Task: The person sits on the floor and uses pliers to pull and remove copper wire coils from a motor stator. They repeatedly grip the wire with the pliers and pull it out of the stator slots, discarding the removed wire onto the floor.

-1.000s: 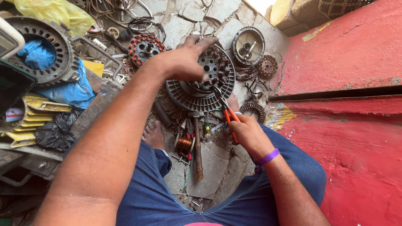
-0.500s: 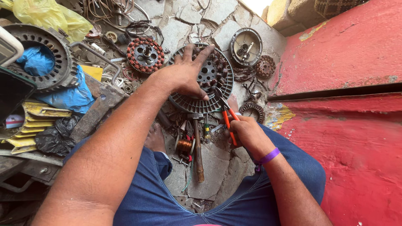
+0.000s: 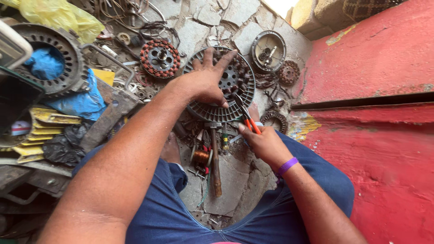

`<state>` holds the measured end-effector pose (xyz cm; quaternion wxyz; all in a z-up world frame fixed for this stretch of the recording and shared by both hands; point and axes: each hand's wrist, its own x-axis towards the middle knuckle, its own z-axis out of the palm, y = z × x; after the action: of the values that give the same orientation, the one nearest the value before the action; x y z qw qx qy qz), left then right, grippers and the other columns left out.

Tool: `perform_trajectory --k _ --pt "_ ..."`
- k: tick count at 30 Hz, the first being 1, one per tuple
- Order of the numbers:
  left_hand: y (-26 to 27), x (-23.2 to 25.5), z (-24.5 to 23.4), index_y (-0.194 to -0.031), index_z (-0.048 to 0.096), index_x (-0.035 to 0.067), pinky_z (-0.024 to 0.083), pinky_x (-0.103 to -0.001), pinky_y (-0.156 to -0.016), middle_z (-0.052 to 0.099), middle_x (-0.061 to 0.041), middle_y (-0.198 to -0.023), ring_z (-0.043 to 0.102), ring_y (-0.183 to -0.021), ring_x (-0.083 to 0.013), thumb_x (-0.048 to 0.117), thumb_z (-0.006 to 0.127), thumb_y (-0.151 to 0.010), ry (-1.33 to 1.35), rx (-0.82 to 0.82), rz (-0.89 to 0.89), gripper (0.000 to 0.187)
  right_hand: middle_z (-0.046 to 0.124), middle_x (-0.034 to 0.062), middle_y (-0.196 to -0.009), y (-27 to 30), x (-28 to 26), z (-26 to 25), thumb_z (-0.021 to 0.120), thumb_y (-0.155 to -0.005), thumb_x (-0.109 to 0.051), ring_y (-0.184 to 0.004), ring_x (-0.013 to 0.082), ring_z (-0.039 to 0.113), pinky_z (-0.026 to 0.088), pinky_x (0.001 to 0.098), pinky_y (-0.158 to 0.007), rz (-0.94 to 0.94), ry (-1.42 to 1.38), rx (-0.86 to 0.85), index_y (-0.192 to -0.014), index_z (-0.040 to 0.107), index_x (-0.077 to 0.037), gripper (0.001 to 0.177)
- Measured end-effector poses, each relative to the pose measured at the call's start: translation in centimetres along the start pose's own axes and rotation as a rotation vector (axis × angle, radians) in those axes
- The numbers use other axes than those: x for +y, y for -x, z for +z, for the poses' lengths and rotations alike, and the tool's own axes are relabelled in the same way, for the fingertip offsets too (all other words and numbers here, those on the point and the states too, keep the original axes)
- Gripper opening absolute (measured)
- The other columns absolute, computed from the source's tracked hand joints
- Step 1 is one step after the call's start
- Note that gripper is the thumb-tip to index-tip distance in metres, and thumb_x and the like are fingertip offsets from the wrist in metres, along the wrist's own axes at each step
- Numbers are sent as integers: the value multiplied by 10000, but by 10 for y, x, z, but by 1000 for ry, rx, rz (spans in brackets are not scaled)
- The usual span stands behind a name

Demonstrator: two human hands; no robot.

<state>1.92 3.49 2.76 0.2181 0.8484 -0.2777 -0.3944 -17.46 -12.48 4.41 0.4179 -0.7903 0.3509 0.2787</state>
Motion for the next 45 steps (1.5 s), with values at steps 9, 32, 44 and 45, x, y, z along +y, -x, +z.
perform_trajectory --k 9,32,44,45 --pt "8 5 -7 -1592 -95 490 244 -674 -1196 -193 -257 -1673 -10 -1510 -597 393 984 -628 34 -19 -13 1450 643 26 -715 -15 20 35 725 -915 -410 -656 109 517 479 308 -647 -204 -32 140 -975 727 -25 390" --pt "-4 4 -1 -1593 -87 491 284 -630 -1206 -176 -237 -1684 41 -1518 -565 360 997 -622 63 -20 -37 1461 681 138 -765 -5 -81 -54 585 -953 -502 -569 272 652 577 436 -536 470 199 -207 -1008 695 -38 480" --pt "-3 6 0 -1600 -99 489 214 -652 -1223 -213 -222 -1685 -42 -1523 -563 348 975 -651 88 -46 -31 1440 533 -1 -593 -6 -9 -9 718 -911 -487 -511 133 450 371 361 -481 150 174 16 -750 658 -35 484" --pt "-3 6 -1 -1599 -106 493 192 -664 -1216 -229 -212 -1679 -68 -1522 -553 343 968 -666 109 -53 -40 1430 543 4 -590 -8 -7 -6 704 -913 -485 -516 130 466 392 358 -495 105 173 39 -758 677 -51 461"
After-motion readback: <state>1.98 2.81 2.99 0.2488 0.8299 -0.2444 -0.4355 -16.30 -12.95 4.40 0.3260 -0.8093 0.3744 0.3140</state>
